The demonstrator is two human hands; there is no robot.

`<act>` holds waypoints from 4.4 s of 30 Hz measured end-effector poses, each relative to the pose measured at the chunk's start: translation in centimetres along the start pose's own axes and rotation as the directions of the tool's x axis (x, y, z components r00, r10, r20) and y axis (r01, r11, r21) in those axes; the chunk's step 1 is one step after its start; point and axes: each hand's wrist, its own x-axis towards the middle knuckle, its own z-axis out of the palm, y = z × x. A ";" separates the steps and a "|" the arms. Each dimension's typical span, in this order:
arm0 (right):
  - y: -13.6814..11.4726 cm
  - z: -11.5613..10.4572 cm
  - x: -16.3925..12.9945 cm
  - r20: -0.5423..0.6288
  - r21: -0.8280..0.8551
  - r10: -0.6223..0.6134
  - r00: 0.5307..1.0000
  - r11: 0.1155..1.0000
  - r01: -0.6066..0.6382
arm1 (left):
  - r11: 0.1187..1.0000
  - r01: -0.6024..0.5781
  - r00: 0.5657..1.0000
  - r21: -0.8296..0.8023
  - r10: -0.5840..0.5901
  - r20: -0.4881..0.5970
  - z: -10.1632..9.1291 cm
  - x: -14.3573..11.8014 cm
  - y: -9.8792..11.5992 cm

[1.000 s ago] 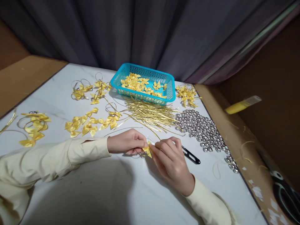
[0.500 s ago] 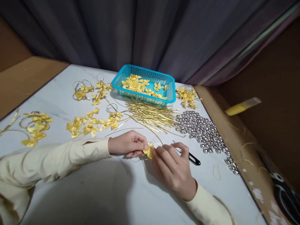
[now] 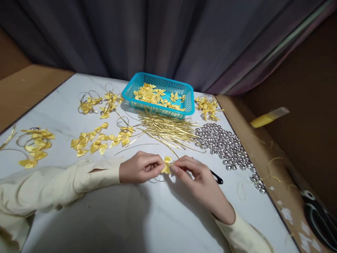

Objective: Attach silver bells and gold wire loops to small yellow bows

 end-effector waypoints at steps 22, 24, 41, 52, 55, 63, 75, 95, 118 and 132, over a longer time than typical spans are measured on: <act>0.4 0.7 0.3 -0.102 0.009 -0.093 0.990 0.996 0.094 | 0.945 -0.157 0.988 0.287 0.150 0.047 0.7 -0.5 -0.1; 0.4 0.5 0.3 -0.108 -0.001 -0.093 0.990 0.996 0.093 | 0.948 -0.143 0.989 0.284 0.130 0.066 0.6 -0.5 -0.1; 0.8 0.1 0.5 -0.001 0.137 -0.004 1.000 0.991 0.005 | 0.975 -0.089 0.996 0.205 0.084 0.034 0.6 -0.7 -0.1; 0.6 0.3 0.1 -0.110 -0.116 -0.305 0.946 0.949 0.293 | 0.722 0.526 0.848 -0.449 -0.407 0.340 -0.4 0.5 0.3; 0.6 0.2 0.0 -0.093 -0.159 -0.413 0.906 0.905 0.396 | 0.600 0.599 0.801 -0.531 -0.448 0.397 -0.6 0.7 0.2; 0.9 0.8 0.0 -0.033 -0.221 -0.425 0.905 0.886 0.408 | 0.576 0.633 0.774 -0.516 -0.471 0.423 -0.6 0.8 0.2; 0.8 1.5 0.0 0.042 -0.492 -0.497 0.867 0.745 0.451 | 0.531 0.671 0.741 -0.518 -0.477 0.472 -0.6 1.0 0.0; 0.9 2.1 0.2 -0.005 -0.532 -0.514 0.858 0.728 0.433 | 0.526 0.698 0.716 -0.486 -0.491 0.496 -0.4 1.1 0.3; 1.1 0.4 0.9 0.093 0.290 -0.011 0.996 0.957 -0.017 | 0.582 0.544 0.830 -0.604 -0.267 0.490 -0.9 1.0 -0.7; 0.6 0.2 0.8 0.151 0.193 0.006 0.989 0.980 -0.036 | 0.607 0.503 0.849 -0.615 -0.213 0.484 -1.1 1.1 -0.9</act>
